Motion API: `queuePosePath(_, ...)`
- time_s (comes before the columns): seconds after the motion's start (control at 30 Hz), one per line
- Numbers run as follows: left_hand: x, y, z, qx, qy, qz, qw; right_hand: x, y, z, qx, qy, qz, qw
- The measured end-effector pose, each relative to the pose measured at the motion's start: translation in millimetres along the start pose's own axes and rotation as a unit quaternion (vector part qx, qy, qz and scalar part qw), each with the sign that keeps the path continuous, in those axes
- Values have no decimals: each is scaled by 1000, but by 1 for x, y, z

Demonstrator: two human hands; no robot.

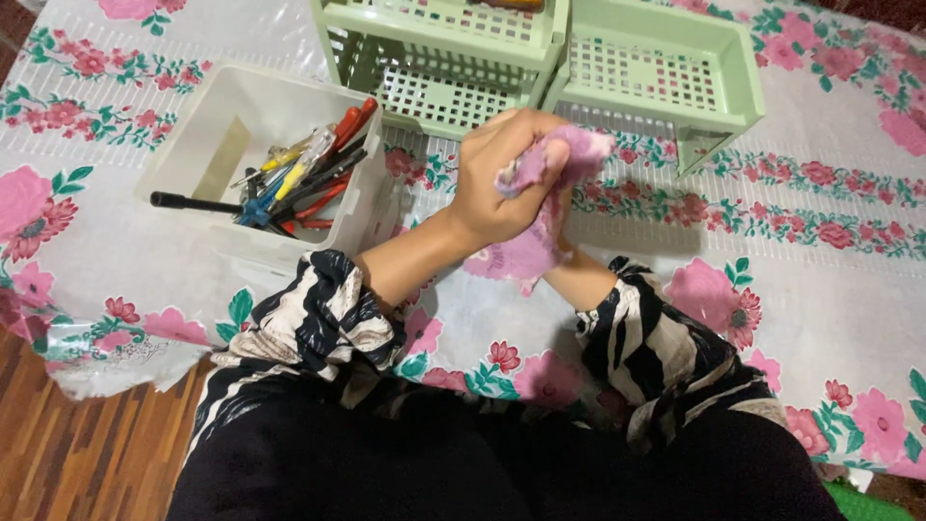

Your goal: Repairing a small plush toy using hand tools like a screwdriver and pliers at a table.

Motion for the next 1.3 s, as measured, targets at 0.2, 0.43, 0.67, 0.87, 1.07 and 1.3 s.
queuePosePath(0.2, -1, 4, -13, 26, 24, -18, 999, -2, 5, -3, -11, 28, -59, 998)
queuePosePath(0.43, 4, 34, -62, 0, 84, -15, 996, -27, -11, -6, -24, 61, -126, 990)
queuePosePath(0.67, 6, 44, -86, -65, 146, 7, 987, -25, -22, 10, -40, 148, -215, 965)
queuePosePath(0.87, 4, 55, -88, -129, 139, -41, 981, -34, -44, 3, 103, 130, -100, 981)
queuePosePath(1.07, 0, 68, -109, -160, 106, -58, 980, -30, -41, 2, 208, 131, 2, 969)
queuePosePath(1.3, 6, 57, -108, 52, 94, -15, 994, -73, -158, -54, 55, 188, 118, 974)
Point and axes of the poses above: each hand's wrist, its own z-axis towards the middle knuckle, its own x-axis out of the palm, y = z × x, the point moved 3 cm from there along z, towards the middle knuckle, and after that the axes turned 8 degrees about z, right-handed, at the moved point
